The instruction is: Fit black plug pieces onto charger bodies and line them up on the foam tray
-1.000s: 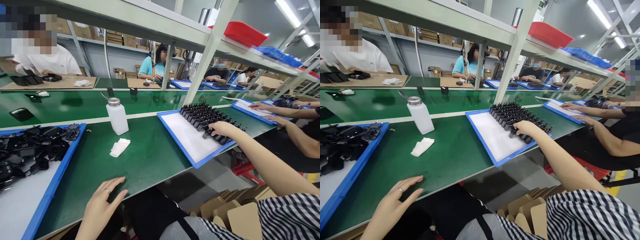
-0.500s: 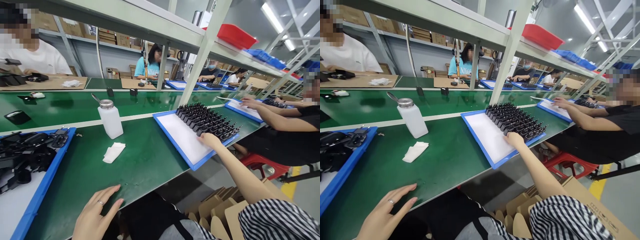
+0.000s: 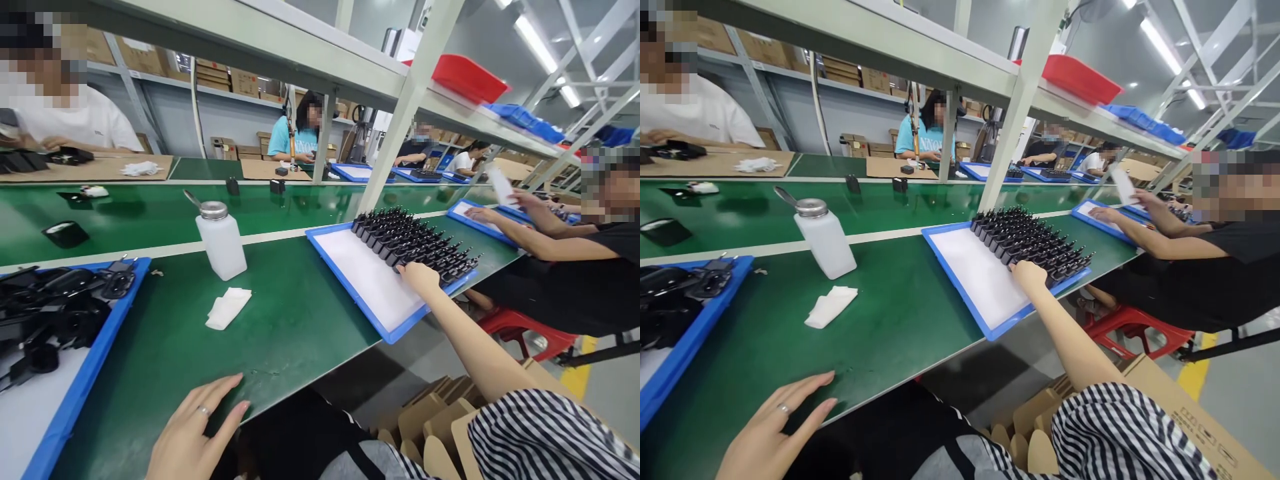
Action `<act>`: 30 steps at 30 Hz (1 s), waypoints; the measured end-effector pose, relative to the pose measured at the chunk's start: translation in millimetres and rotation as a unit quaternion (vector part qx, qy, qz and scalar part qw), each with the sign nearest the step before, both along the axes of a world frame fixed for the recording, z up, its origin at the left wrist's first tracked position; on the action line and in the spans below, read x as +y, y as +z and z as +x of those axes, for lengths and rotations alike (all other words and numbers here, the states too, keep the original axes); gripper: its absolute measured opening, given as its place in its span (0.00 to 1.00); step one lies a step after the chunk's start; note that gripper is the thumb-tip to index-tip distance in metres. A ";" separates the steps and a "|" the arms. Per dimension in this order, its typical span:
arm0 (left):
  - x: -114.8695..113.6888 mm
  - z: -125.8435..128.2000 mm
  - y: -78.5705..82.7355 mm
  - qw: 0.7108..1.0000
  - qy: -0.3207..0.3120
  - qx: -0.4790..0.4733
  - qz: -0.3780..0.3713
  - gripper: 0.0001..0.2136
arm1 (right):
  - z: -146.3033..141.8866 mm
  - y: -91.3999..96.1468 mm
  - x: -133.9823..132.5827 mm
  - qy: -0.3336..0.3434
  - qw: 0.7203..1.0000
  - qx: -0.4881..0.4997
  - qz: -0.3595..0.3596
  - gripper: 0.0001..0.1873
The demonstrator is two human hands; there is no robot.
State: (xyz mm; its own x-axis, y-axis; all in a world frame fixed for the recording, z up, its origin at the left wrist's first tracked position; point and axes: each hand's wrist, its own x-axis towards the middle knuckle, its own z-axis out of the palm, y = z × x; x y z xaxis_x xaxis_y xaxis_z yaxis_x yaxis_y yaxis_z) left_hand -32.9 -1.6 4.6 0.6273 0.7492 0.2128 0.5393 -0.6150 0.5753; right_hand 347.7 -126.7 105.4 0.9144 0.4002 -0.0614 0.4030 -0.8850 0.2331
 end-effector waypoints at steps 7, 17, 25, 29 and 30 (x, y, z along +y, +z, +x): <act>-9.4 5.0 14.1 0.999 -0.033 -0.015 -0.012 0.12 | -39.4 21.7 27.3 0.181 0.979 0.086 -0.033 0.15; -19.7 10.1 27.0 0.996 0.011 -0.064 -0.061 0.09 | -101.6 -7.3 146.6 0.513 0.854 0.054 0.070 0.23; -23.8 14.0 16.5 0.993 0.061 -0.104 0.005 0.06 | -100.9 -10.0 244.9 0.509 0.858 0.032 0.058 0.22; -21.2 18.0 12.2 0.985 0.071 -0.137 0.073 0.04 | -95.4 -15.4 286.1 0.524 0.848 0.046 0.066 0.17; -20.2 20.1 8.9 0.982 0.071 -0.145 0.103 0.04 | -94.9 -18.0 295.6 0.533 0.841 0.050 0.072 0.16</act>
State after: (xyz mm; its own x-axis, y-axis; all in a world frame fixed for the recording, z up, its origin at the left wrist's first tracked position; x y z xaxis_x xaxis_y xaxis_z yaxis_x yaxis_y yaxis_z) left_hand -12.8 -21.8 13.5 0.4110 0.7468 0.5228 0.4600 -0.6650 0.5884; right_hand 252.8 168.9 87.3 0.0231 0.9997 0.0021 0.9971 -0.0232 0.0724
